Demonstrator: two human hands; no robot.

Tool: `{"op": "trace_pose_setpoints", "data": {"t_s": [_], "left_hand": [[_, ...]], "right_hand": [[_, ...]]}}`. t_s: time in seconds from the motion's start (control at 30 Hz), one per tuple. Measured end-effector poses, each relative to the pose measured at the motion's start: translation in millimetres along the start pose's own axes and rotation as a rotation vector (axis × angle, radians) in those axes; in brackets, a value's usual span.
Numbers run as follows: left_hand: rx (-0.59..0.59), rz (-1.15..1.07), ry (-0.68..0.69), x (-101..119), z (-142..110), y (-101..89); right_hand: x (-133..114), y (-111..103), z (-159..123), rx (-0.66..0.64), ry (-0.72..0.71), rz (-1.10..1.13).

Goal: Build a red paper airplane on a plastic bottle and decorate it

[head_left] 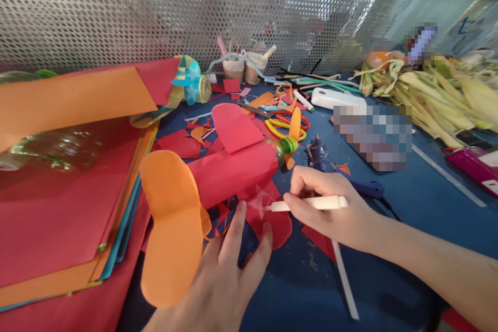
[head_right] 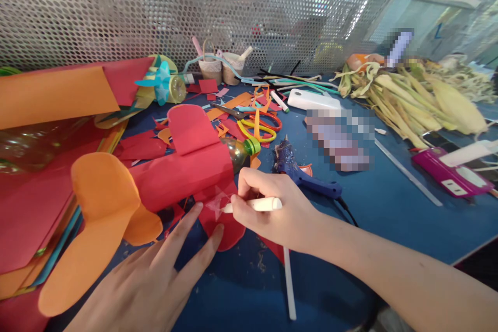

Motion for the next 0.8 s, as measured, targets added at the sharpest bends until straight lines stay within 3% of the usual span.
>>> {"op": "trace_pose_setpoints", "data": {"t_s": [0.13,0.8], "left_hand": [[0.100,0.025,0.040,2.1,-1.9,-4.9],[0.052,-0.003,0.040,2.5,-0.8,5.3]], "right_hand": [[-2.1,-0.3,-0.3,0.008,-0.016,0.012],[4.2,-1.9,-0.9,0.021,0.011,0.016]]}}
Point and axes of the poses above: each hand's wrist, its own z-axis towards the middle knuckle, its own y-axis out of the palm, x = y × z, the point moved 9 cm from there along z, towards the middle knuckle, and after that the axes turned 6 degrees about -x, right-handed, at the moved point
